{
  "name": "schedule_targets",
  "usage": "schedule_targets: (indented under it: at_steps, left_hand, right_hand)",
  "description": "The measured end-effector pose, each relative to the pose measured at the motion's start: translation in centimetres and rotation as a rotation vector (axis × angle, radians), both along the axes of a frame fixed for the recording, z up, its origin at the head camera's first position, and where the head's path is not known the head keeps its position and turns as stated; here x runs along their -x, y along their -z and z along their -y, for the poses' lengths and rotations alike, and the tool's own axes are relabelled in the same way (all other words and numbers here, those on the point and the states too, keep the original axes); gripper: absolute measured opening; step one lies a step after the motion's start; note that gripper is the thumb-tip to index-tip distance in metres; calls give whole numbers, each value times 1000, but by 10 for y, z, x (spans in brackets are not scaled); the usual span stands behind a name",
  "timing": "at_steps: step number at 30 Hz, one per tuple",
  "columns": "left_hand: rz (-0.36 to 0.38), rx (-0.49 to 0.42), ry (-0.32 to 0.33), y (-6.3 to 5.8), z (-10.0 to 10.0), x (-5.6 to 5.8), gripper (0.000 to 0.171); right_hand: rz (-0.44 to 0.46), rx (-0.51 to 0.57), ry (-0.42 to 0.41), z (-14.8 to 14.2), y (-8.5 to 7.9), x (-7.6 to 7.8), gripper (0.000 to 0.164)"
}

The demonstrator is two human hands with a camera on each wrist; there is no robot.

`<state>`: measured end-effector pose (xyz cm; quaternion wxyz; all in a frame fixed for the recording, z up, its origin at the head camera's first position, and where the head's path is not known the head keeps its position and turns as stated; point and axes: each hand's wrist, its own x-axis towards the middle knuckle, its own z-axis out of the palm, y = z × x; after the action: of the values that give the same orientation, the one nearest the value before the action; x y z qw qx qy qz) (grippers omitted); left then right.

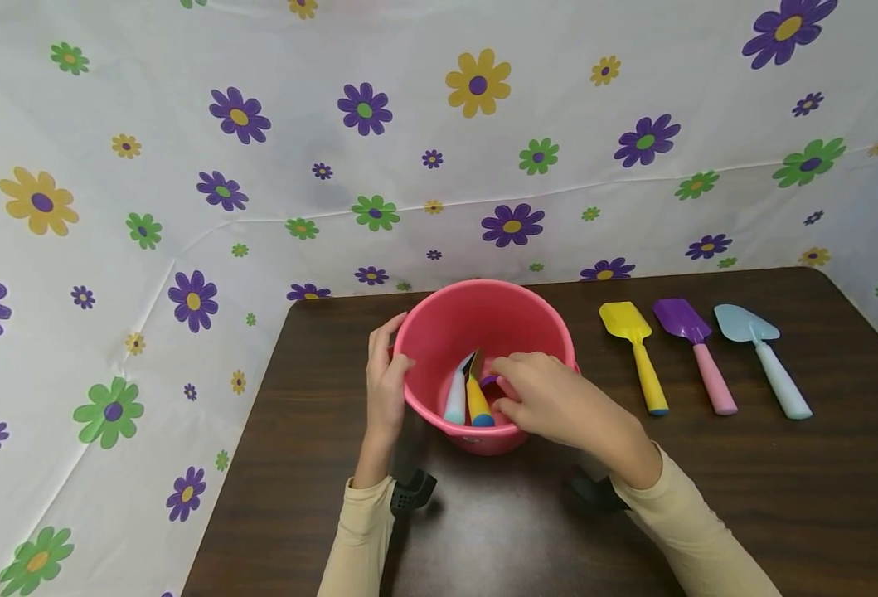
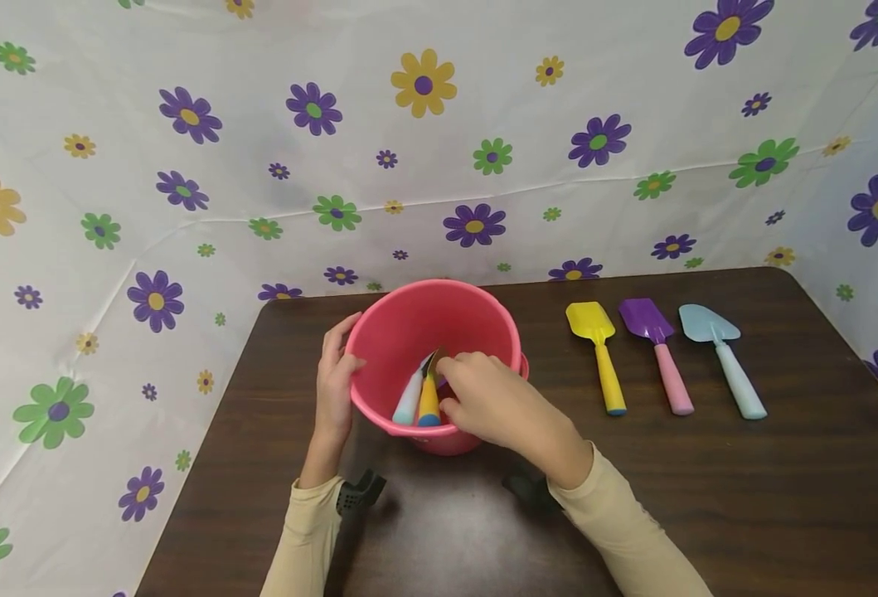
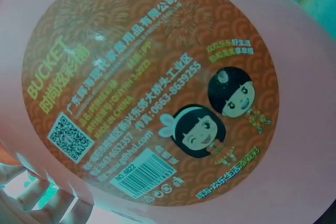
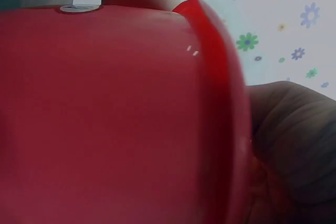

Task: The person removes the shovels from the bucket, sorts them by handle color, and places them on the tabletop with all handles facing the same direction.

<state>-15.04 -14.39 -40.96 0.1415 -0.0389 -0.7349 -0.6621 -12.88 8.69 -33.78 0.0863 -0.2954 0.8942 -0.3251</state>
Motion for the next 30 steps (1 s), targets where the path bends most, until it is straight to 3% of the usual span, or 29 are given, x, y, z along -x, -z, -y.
schedule_targets:
  at_steps: [4,11,16,21,30]
  left_hand:
    - [3,2,1,0,-1,-1,59]
    - [8,-5,-2,-1,-1,-1,59]
    - [6,-3,-4,0,0,-2,59]
    - [1,-1,-1,-1,0,-1,59]
    - [8,2,-6,-1,0,-2,58]
  right_hand:
    - [77,-9,-3,1,1,6,14]
    - [124,-38,17,2,0,10,24]
    - [50,-7,59,5,3,7,25]
    - [-56,41,132,7,7,5,7]
    - [-128,129,202,9,14,-1,12]
